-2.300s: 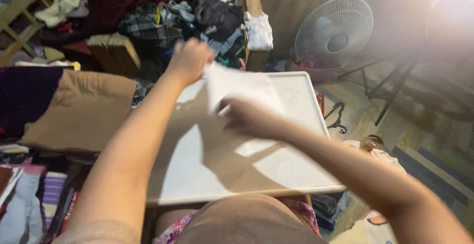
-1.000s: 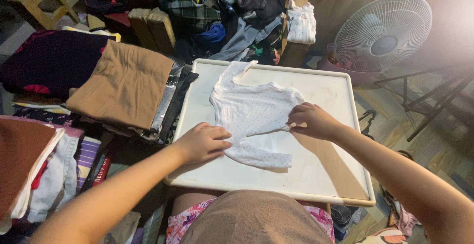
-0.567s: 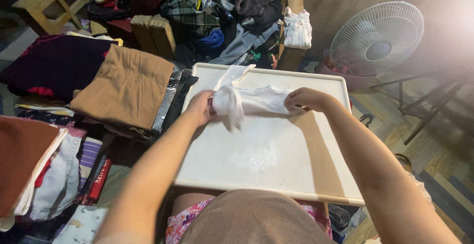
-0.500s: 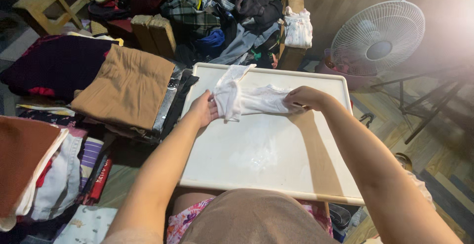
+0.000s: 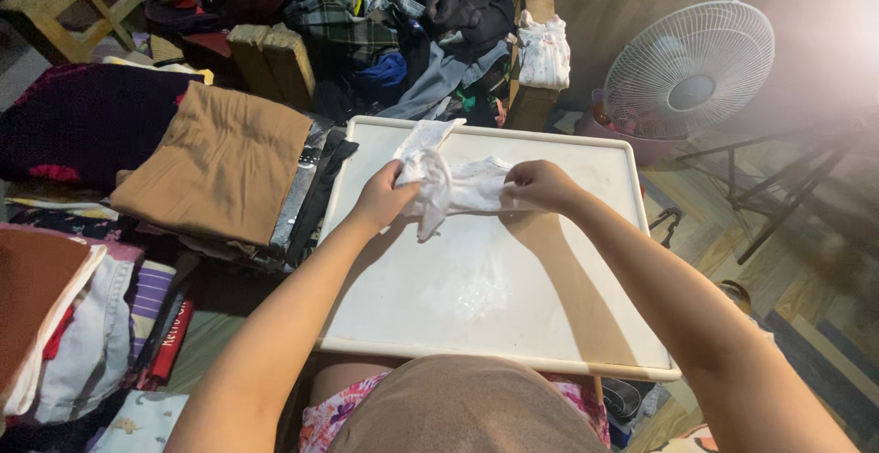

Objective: The person picks up clothing items from a wooden bench and folds them on a small white table, including a white baby onesie and a black t-shirt.

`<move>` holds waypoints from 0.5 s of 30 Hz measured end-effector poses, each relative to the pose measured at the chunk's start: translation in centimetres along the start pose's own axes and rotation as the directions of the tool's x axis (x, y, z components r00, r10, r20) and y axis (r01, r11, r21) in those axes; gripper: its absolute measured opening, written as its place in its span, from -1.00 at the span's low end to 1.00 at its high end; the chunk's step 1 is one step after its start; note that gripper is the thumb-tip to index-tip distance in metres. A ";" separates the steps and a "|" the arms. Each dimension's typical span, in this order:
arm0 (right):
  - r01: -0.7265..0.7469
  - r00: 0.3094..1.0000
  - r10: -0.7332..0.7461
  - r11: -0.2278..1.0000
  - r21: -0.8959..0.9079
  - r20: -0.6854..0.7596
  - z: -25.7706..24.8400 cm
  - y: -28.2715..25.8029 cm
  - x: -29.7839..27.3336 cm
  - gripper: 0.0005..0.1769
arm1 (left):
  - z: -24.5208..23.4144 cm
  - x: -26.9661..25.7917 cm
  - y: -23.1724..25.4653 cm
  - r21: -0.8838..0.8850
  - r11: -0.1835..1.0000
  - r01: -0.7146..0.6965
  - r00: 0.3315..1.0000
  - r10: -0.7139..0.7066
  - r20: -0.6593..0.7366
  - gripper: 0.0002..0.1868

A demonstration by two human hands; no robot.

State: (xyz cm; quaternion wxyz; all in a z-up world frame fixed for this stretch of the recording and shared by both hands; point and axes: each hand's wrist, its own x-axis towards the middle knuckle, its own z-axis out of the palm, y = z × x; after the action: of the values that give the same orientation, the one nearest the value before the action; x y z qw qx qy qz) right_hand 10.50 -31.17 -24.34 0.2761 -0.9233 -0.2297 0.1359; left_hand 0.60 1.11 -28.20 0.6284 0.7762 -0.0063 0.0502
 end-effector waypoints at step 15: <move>0.191 0.939 -0.210 0.977 0.095 0.274 -1.0 -0.5 -3.1 -0.75 | -2.5 -6.9 4.5 0.322 0.932 -0.165 0.921 0.029 0.388 -0.69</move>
State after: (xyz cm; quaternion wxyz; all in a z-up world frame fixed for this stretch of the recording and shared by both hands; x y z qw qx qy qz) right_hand 8.02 -32.81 -22.91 0.2836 -0.8565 -0.3549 0.2450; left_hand -6.74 2.20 -23.91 0.4648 0.8688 -0.1568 -0.0678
